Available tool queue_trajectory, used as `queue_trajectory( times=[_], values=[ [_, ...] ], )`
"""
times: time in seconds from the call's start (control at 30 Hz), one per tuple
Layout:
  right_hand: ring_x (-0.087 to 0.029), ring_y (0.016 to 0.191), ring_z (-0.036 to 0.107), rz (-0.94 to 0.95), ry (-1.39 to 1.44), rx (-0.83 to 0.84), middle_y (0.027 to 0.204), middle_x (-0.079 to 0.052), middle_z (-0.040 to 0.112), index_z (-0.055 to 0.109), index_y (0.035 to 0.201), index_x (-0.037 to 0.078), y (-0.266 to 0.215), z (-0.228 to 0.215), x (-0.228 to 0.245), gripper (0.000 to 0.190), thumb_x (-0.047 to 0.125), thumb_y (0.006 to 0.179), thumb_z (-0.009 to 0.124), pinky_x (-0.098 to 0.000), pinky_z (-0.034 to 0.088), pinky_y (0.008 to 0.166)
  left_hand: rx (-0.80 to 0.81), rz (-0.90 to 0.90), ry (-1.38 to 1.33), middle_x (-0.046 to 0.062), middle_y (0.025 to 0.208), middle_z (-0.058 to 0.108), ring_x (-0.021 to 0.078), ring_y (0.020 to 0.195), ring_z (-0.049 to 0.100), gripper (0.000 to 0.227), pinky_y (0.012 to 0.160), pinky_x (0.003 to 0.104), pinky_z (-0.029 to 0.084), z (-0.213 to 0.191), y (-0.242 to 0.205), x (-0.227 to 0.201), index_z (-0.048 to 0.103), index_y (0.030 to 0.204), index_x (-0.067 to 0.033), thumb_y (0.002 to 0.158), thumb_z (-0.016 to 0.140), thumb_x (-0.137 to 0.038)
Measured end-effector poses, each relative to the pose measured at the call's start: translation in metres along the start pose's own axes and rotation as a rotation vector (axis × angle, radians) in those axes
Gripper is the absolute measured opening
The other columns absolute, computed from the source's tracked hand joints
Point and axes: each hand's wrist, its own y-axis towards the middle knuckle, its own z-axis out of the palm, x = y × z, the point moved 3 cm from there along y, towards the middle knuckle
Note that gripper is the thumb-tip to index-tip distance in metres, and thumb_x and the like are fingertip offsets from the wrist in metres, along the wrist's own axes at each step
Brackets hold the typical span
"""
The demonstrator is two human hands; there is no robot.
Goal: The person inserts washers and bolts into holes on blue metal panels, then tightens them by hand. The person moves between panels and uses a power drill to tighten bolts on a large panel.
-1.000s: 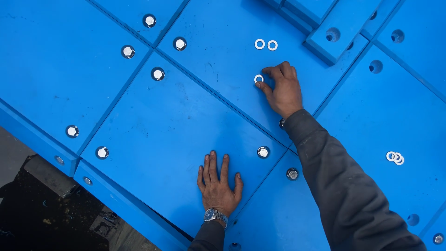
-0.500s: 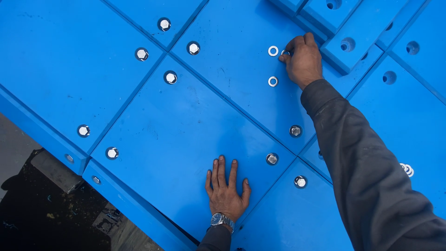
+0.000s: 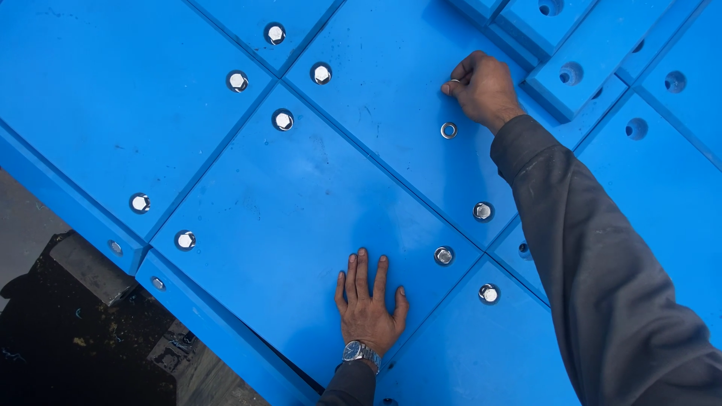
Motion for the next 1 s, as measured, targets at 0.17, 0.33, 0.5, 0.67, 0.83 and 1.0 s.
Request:
queue_trajectory(
  times=[0.17,0.33,0.5,0.67,0.83,1.0],
  values=[
    [-0.021,0.092,0.070,0.022,0.093,0.214,0.098,-0.010,0.072,0.068,0.120,0.005,-0.053,-0.007,0.019,0.042,0.024,0.087,0.084,-0.0357,0.059,0.080,0.012,-0.008,-0.004,0.018,0.163,0.033,0.0335,0.153,0.026,0.063,0.121,0.058,0.017,-0.001,0.002,0.002,0.051,0.150,-0.0174,0.094,0.054,-0.045],
    [-0.027,0.092,0.067,-0.093,-0.076,0.078,0.111,-0.015,0.061,0.070,0.109,0.003,-0.078,0.007,0.005,0.038,0.020,0.081,0.090,-0.0379,0.059,0.077,-0.002,0.006,0.002,0.018,0.164,0.034,0.0332,0.154,0.027,0.062,0.123,0.058,0.018,0.002,0.001,0.003,0.052,0.151,-0.0179,0.095,0.056,-0.044],
    [-0.026,0.089,0.067,-0.214,-0.078,0.106,0.103,-0.014,0.065,0.067,0.107,0.002,-0.092,0.015,-0.014,0.033,0.019,0.091,0.090,-0.0361,0.058,0.073,0.007,-0.030,-0.012,0.017,0.165,0.035,0.0324,0.155,0.028,0.062,0.126,0.057,0.018,0.003,-0.007,0.005,0.052,0.153,-0.0208,0.096,0.058,-0.045],
    [-0.015,0.095,0.068,-0.203,0.315,-0.002,0.101,-0.008,0.069,0.059,0.113,0.000,-0.192,-0.034,-0.030,0.031,0.011,0.101,0.086,-0.0279,0.058,0.081,-0.011,-0.006,-0.047,0.017,0.167,0.034,0.0320,0.157,0.028,0.062,0.128,0.056,0.017,0.006,-0.007,0.003,0.051,0.154,-0.0223,0.097,0.058,-0.045],
    [-0.014,0.090,0.064,0.108,0.233,-0.123,0.100,-0.007,0.063,0.058,0.117,0.001,-0.314,-0.011,-0.350,0.024,0.022,0.112,0.068,-0.0307,0.057,0.083,-0.052,0.015,-0.035,0.015,0.168,0.032,0.0311,0.158,0.028,0.061,0.129,0.057,0.018,0.006,-0.008,0.004,0.051,0.154,-0.0221,0.098,0.058,-0.045],
    [-0.021,0.097,0.063,0.055,0.003,-0.340,0.112,-0.011,0.058,0.064,0.115,0.002,-0.359,-0.036,-0.309,0.021,0.015,0.105,0.077,-0.0340,0.056,0.091,-0.087,0.090,0.012,0.017,0.166,0.034,0.0329,0.156,0.028,0.059,0.127,0.057,0.018,-0.004,-0.009,0.005,0.053,0.152,-0.0195,0.098,0.057,-0.043]
  ],
)
